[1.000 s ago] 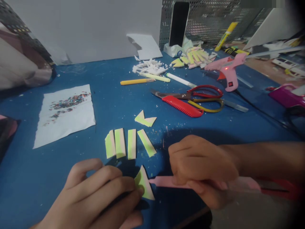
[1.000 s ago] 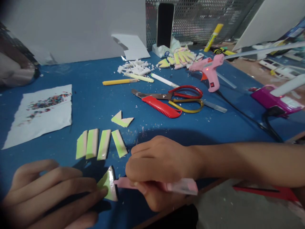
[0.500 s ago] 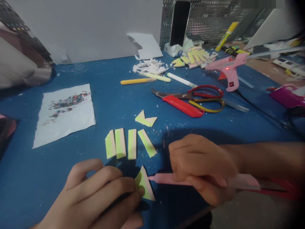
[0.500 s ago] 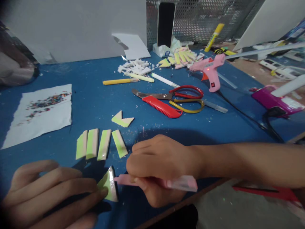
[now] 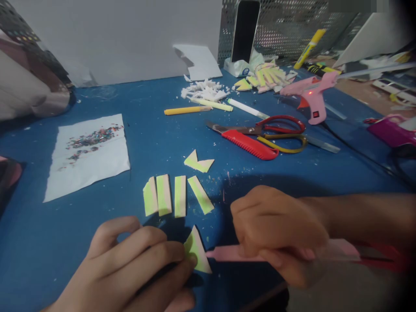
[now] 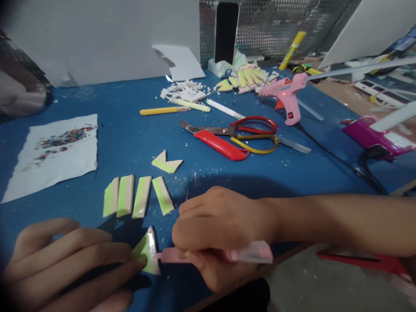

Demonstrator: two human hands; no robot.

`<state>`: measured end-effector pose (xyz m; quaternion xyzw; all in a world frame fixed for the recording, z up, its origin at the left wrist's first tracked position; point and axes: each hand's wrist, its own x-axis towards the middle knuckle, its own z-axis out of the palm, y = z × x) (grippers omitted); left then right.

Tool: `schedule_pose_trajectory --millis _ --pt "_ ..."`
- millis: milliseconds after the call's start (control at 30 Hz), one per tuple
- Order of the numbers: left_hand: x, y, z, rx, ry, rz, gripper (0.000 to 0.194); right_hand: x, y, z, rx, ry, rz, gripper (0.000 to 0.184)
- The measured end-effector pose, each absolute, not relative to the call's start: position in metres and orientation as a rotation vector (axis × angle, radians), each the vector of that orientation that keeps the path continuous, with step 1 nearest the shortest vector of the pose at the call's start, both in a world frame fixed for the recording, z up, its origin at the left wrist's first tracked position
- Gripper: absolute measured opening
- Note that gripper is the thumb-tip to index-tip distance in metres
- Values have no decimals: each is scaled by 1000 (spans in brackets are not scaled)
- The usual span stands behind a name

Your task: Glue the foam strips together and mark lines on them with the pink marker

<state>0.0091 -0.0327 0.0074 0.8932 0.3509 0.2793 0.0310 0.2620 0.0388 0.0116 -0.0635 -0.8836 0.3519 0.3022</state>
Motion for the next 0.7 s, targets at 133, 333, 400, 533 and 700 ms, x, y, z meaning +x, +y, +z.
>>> schedule_pose_trajectory --millis 133,333,400,533,700 --pt "8 -33 7 2750 1084 857 24 262 37 10 -91 -2318 1024 15" --pt "6 -36 11 2709 1155 877 18 265 42 10 -148 -2059 1166 14" --pt "4 -36 11 2723 1154 817 24 268 46 11 -221 -1982 1210 19" --pt "4 -31 10 2779 1144 677 35 273 54 10 -245 -1923 1246 24" --pt "3 -29 7 2793 1178 598 38 276 58 7 -243 -1919 1266 24"
